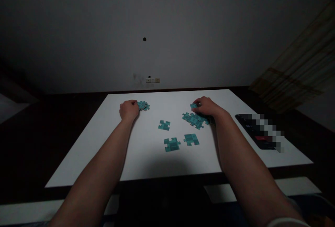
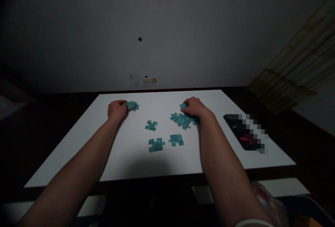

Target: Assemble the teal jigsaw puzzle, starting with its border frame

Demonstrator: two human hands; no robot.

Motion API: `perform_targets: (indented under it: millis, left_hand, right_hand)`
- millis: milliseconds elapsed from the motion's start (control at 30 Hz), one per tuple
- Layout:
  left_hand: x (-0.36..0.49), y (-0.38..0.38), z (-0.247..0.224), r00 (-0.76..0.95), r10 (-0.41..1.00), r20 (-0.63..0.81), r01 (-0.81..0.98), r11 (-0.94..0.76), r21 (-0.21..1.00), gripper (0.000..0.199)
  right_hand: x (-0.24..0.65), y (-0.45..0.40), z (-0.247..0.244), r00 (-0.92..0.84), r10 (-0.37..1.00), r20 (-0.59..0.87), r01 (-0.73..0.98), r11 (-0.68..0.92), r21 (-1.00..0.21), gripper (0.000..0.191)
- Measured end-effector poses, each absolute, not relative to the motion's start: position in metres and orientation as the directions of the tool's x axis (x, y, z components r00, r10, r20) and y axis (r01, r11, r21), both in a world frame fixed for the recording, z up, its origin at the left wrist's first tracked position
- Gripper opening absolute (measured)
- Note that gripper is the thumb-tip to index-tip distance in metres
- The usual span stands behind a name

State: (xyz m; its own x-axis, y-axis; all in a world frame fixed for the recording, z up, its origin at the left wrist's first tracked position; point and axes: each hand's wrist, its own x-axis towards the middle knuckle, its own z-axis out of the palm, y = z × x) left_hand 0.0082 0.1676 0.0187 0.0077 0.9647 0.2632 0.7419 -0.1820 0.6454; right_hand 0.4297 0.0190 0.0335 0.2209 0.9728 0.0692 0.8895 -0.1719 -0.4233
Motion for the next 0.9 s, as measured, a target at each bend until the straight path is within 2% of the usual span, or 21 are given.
perform_targets:
  millis: [133, 267, 367, 467, 533, 633, 733, 833, 900]
  left_hand:
    - [0.013, 0.166, 0.019, -0.092, 0.967, 0.239, 0.754, -0.089, 0.651, 0.032]
    - [0.016, 0.163, 0.021, -0.06, 0.971, 0.23, 0.763, -0.104, 0.638, 0.036]
    - [0.017, 0.162, 0.021, -0.046, 0.973, 0.227, 0.766, -0.111, 0.633, 0.036]
    - [0.017, 0.161, 0.022, -0.04, 0.973, 0.227, 0.777, -0.113, 0.62, 0.037]
    - [0.018, 0.161, 0.023, -0.04, 0.974, 0.223, 0.78, -0.109, 0.616, 0.037]
    - [0.019, 0.16, 0.025, -0.044, 0.972, 0.232, 0.784, -0.111, 0.611, 0.033]
    - [0.021, 0.156, 0.027, -0.041, 0.943, 0.329, 0.791, -0.171, 0.587, 0.031]
    - [0.025, 0.15, 0.03, -0.013, 0.895, 0.446, 0.809, -0.253, 0.531, 0.032]
    - [0.028, 0.145, 0.032, 0.015, 0.876, 0.482, 0.812, -0.292, 0.505, 0.032]
  right_hand:
    - [0.421, 0.022, 0.035, 0.249, 0.96, 0.126, 0.832, -0.146, -0.535, 0.033]
    - [0.395, 0.026, 0.043, 0.221, 0.947, 0.234, 0.683, 0.021, -0.731, 0.026]
    - [0.362, 0.026, 0.046, -0.019, 0.994, 0.112, 0.47, 0.108, -0.876, 0.034]
    - [0.334, 0.023, 0.045, -0.318, 0.944, -0.09, 0.383, 0.041, -0.923, 0.039]
    - [0.327, 0.022, 0.048, -0.356, 0.929, -0.105, 0.376, 0.04, -0.926, 0.037]
    - [0.339, 0.019, 0.063, -0.176, 0.982, 0.074, 0.444, 0.147, -0.884, 0.035]
    - [0.363, 0.013, 0.085, -0.028, 0.974, 0.223, 0.59, 0.196, -0.783, 0.032]
    - [0.381, 0.006, 0.097, -0.102, 0.985, 0.136, 0.719, 0.168, -0.674, 0.023]
    - [0.386, 0.003, 0.094, -0.162, 0.987, -0.006, 0.797, 0.128, -0.59, 0.037]
